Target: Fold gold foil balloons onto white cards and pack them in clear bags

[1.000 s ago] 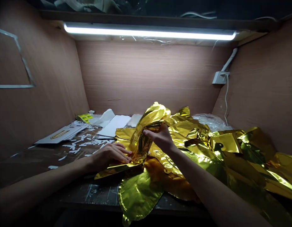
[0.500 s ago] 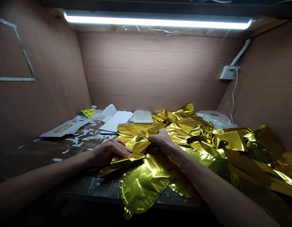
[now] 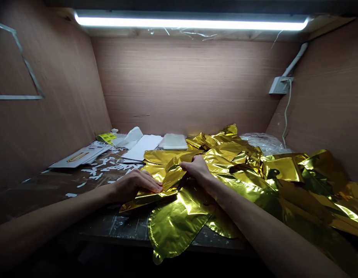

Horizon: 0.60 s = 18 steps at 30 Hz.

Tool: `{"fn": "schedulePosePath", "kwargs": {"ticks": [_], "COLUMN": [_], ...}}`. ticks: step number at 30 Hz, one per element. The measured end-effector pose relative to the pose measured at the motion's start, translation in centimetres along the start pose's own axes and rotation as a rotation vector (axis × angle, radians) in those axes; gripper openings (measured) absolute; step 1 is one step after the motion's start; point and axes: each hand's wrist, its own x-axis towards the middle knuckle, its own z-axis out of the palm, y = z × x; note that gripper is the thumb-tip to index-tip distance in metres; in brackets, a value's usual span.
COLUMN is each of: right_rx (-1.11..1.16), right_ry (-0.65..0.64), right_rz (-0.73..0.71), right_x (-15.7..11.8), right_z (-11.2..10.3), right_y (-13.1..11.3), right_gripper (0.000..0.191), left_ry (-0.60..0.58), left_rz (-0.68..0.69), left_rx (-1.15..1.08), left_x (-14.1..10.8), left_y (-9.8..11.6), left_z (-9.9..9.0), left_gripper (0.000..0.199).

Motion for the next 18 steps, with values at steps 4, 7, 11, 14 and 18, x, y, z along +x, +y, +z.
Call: {"fn": "schedulePosePath", "kwargs": {"ticks": [4, 7, 11, 14, 18], "right_rx": [-0.219, -0.356, -0.248, -0.293, -0.407], "right_ry": [0.060, 0.102, -0.075, -0.085, -0.045], "right_rz": [-0.492, -0.570, -0.159, -0.082, -0.266], "right_x": [-1.1, -1.0, 0.3, 0.6, 0.1], "right_z": [-0.8, -1.2, -1.2, -1.1, -1.0], "right_y": [-1.8, -2.3, -1.0, -0.4, -0.9], "right_gripper": [0.017, 0.016, 0.018, 0.021, 0.018], "left_ry": [-0.019, -0.012, -0.011, -0.022, -0.030], "left_rz": [0.029, 0.025, 0.007, 0.029, 0.024], "left_rx": [-0.082, -0.118, -0.097, -0.098, -0.081], "left_x": [0.1, 0.0, -0.2, -0.3, -0.2], "left_y": [0.1, 0.0, -0.5, -0.8, -0.7], "left_z": [-0.1, -0.1, 0.0, 0.1, 0.0], "left_gripper": [0.024, 0.023, 0.024, 0.028, 0.029]}}
